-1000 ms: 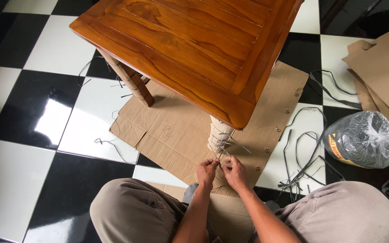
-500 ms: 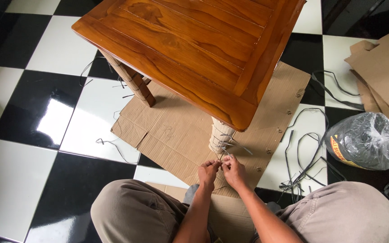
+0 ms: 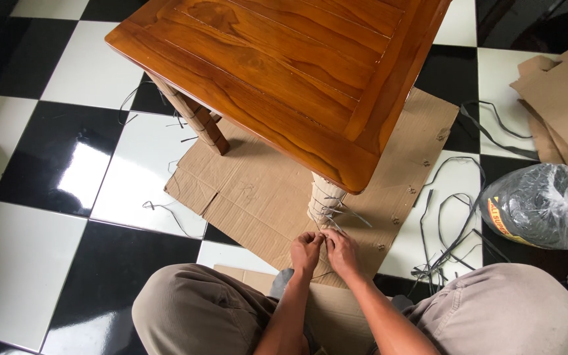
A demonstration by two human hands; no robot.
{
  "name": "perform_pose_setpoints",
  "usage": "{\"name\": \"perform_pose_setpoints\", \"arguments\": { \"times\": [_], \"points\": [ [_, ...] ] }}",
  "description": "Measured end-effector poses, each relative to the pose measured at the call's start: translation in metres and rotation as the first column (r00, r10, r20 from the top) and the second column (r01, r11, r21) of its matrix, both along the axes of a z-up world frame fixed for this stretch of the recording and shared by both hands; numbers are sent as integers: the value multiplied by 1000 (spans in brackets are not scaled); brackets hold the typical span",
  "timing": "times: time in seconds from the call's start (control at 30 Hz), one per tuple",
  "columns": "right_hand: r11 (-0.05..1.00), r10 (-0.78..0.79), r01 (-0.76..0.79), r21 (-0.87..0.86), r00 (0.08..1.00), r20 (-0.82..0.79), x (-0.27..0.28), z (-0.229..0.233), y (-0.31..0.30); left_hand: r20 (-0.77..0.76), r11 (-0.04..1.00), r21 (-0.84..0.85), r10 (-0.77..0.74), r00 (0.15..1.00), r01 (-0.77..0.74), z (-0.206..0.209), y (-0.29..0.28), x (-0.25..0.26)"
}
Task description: Wrapping a wooden chair leg with protective cardboard and securing it with plastic strips
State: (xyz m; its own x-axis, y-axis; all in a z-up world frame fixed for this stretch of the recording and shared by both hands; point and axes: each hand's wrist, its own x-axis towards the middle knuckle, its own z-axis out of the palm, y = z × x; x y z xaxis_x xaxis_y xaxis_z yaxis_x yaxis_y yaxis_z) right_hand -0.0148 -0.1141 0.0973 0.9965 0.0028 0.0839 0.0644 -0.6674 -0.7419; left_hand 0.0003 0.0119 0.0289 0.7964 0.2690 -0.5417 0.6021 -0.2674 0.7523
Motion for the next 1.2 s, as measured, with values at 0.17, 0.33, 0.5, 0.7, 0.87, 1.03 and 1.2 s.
{"name": "perform_pose_setpoints", "arguments": {
  "times": [0.17,0.33,0.5,0.7,0.87,1.03,1.2],
  "points": [
    [999,-13,13,-45,1000,4,3,-16,-3,-11,999,45,-17,1000,17,14,2,-1],
    [996,-7,6,-85,1000,-16,5,-19,-4,-5,999,-22,39,999,-39,39,0,2],
    [992,-29,24,-128,999,-39,7,-22,-5,41,993,-96,74,996,-70,64,-4,2],
    [995,-41,37,-91,998,-39,7,-16,-4,65,925,-281,283,957,-255,47,-9,5],
    [997,-34,33,-66,999,-24,9,-31,-1,-6,822,-481,343,939,-303,28,-15,0],
    [995,-56,49,-92,996,-73,10,-33,-2,-136,776,-559,261,956,-292,46,-17,-1],
    [968,-240,247,-44,862,-447,15,-43,0,-202,699,-625,285,937,-348,39,-17,1]
  ]
}}
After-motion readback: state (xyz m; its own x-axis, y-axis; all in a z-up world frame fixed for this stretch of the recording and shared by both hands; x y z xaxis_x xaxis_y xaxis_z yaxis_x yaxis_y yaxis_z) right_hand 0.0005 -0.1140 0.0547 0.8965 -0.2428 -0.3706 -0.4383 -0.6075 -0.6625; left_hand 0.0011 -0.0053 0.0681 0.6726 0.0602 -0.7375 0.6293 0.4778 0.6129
